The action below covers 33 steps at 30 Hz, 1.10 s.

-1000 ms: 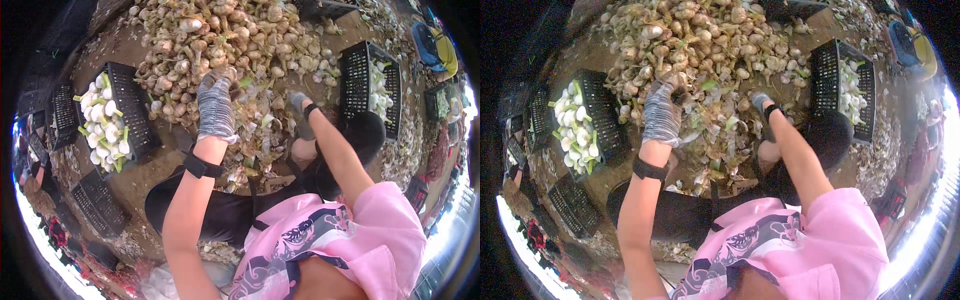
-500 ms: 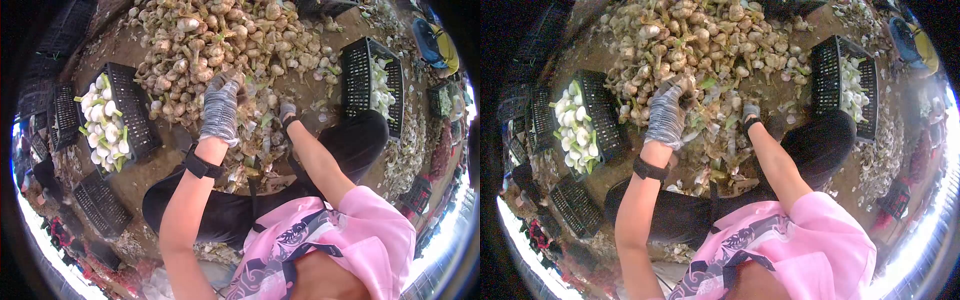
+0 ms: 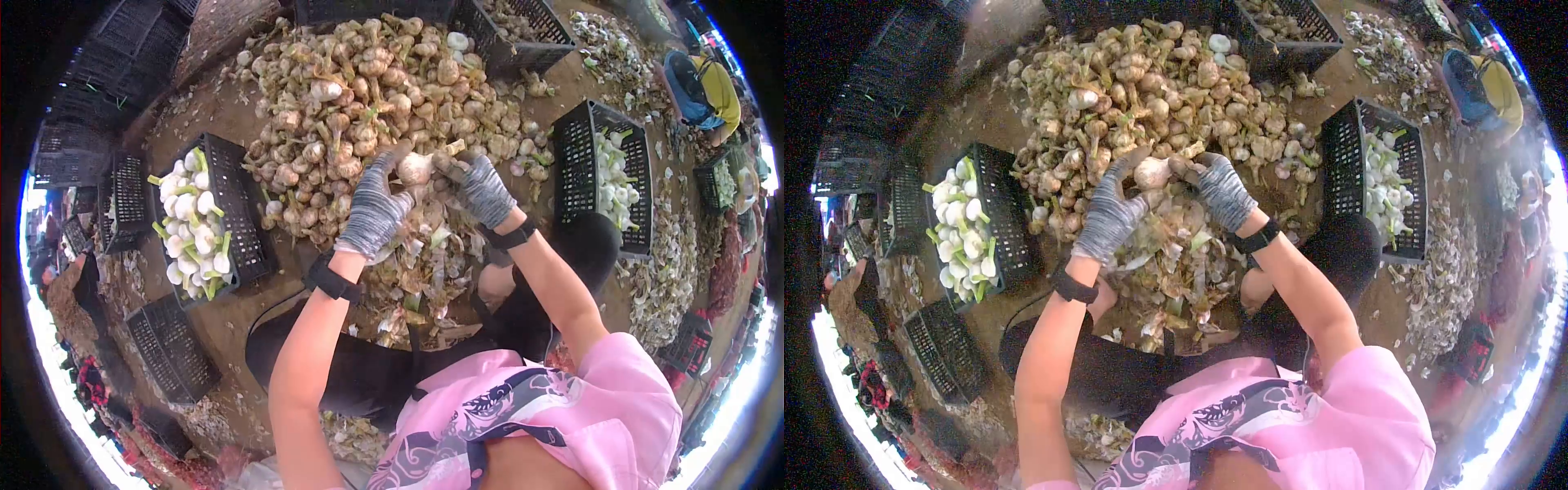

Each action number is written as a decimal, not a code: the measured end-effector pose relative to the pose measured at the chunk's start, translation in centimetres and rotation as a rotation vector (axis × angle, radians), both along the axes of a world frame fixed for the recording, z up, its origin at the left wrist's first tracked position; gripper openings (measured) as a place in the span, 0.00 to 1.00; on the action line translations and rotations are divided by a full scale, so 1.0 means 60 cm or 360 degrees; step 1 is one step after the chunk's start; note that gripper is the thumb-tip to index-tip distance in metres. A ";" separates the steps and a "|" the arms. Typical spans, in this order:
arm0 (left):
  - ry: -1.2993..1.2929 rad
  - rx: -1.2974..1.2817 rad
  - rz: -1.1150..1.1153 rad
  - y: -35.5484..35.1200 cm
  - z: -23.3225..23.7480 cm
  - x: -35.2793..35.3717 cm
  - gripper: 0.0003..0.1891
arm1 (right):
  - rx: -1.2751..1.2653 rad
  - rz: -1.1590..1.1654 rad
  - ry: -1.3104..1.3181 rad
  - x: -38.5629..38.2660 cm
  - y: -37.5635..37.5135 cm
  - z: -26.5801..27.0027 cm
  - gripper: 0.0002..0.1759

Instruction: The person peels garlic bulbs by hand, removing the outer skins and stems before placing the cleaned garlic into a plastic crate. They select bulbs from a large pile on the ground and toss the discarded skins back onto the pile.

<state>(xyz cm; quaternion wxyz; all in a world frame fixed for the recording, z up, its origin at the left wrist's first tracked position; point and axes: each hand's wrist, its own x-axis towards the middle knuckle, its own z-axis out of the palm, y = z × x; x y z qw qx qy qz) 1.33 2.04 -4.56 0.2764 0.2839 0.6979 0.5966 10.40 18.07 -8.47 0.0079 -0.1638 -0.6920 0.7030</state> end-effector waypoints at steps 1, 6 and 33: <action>0.0016 0.0074 0.0031 0.000 0.018 0.004 0.24 | 0.1225 0.0190 0.0258 0.001 0.008 0.013 0.13; -0.0533 0.0371 0.0198 -0.008 0.019 -0.003 0.20 | -0.0461 -0.0073 -0.0210 -0.006 0.001 0.105 0.14; 0.0116 -0.0236 0.0207 -0.005 0.073 0.004 0.11 | -0.0246 -0.0174 0.0153 0.017 -0.018 0.059 0.12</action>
